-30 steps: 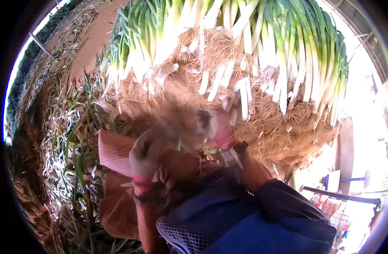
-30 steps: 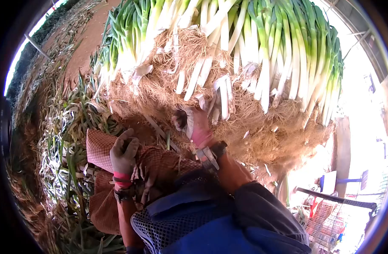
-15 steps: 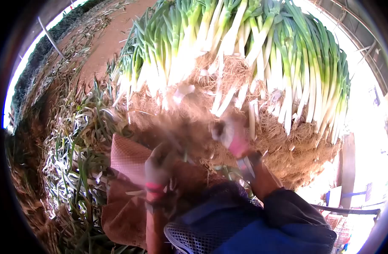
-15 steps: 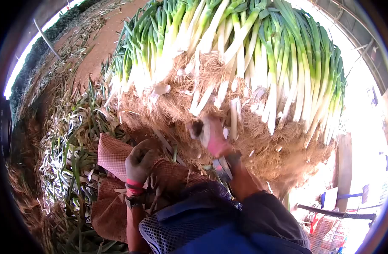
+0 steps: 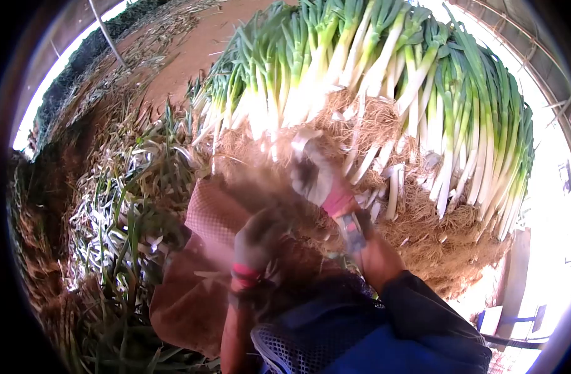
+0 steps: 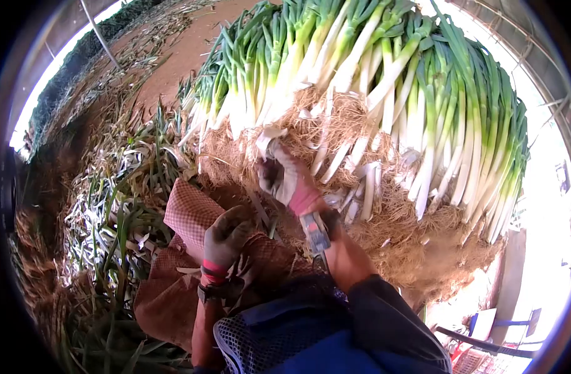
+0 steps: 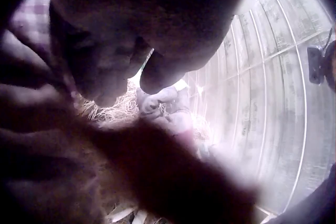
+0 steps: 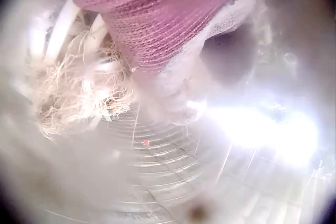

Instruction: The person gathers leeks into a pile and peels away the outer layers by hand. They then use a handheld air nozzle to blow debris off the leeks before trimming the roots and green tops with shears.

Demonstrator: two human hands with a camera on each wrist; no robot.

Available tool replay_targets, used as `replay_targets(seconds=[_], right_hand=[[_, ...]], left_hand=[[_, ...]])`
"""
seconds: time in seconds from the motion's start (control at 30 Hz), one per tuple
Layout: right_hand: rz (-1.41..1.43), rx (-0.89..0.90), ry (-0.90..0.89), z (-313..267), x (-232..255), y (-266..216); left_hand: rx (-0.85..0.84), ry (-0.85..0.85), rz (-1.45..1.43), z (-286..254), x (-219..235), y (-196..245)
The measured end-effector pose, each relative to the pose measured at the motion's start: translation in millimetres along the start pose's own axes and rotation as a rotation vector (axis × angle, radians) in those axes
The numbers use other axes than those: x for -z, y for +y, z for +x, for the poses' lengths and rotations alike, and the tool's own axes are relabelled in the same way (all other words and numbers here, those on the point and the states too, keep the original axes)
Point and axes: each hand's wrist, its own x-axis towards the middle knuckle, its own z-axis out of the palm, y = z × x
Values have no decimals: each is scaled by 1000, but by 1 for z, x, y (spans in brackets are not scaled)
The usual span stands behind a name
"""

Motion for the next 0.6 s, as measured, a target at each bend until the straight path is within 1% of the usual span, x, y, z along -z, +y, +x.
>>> replay_targets(seconds=[0.03,0.07,0.1,0.13,0.17,0.2,0.23,0.27,0.3,0.33,0.4,0.43,0.47,0.53,0.57,0.6], right_hand=[[39,61,53,5,-12,-5],[77,117,107,11,-24,-8],[108,170,-32,28,0,-9],[128,170,-43,26,-6,-10],[22,195,-27,25,-9,-14],[-88,221,-20,26,-10,-21],[-103,233,-54,22,-15,-29],[-119,247,-84,18,-19,-36],[-148,300,-15,18,-26,-41],[-215,337,182,22,-37,-44],[-69,276,157,35,-31,-54],[-235,352,114,31,-34,-56],[-215,326,29,32,-30,-56],[-339,297,191,27,-36,-55],[-372,280,250,24,-40,-53],[-389,257,238,25,-31,-52]], left_hand=[[120,37,-93,-1,0,6],[126,51,-92,-1,-2,10],[178,84,-92,0,-3,14],[235,116,-91,-3,-3,16],[250,129,-88,-8,0,15],[221,121,-56,-9,3,13],[194,110,-25,-11,5,11],[206,120,-28,-13,7,9],[203,121,-55,-15,8,9],[194,120,-82,-17,9,8],[205,138,-66,-23,11,9],[197,155,-54,-20,11,11],[168,147,-72,-17,11,13],[234,167,-234,-23,13,18],[231,171,-269,-23,12,22],[217,163,-275,-23,13,20]])
